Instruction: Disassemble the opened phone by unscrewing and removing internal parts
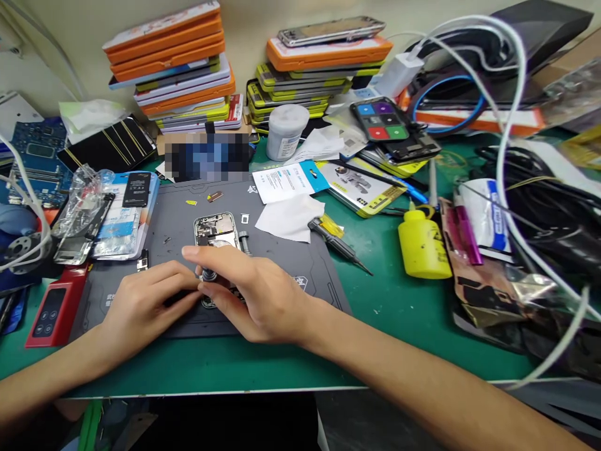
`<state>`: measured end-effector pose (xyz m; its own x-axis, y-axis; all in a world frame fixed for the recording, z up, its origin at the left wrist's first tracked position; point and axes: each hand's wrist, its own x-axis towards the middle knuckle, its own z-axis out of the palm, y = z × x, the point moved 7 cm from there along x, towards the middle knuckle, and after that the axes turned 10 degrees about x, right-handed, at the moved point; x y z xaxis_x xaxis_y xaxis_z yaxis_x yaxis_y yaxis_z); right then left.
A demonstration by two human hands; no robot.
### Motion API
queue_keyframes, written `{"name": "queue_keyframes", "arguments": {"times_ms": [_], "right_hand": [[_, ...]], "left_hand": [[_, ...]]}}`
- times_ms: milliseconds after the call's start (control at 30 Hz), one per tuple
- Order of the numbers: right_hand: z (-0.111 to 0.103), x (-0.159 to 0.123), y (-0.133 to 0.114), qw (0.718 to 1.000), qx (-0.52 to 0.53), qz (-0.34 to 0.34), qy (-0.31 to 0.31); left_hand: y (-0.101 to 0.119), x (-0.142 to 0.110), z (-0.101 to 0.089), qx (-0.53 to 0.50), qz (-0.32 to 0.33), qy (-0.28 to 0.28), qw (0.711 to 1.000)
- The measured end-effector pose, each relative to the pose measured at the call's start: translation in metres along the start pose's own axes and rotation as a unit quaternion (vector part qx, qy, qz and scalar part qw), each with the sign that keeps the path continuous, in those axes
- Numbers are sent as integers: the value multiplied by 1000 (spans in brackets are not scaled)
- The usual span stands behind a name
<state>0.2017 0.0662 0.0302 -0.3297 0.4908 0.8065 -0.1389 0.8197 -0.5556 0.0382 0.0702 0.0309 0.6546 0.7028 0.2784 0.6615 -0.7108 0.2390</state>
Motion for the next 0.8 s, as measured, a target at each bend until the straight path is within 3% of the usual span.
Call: {"name": "queue_keyframes", "arguments": {"times_ms": [167,433,800], "right_hand": [[-1,2,-2,1000,-7,-1,-13],[-5,2,-1,1000,-16,-7,8],[-4,2,-1,999,-32,-2,0]], "left_hand": [[0,-1,-1,-13,-6,-5,1000],[11,-8,-4,83,34,58,994],[6,-4,-4,30,2,46,998]]}}
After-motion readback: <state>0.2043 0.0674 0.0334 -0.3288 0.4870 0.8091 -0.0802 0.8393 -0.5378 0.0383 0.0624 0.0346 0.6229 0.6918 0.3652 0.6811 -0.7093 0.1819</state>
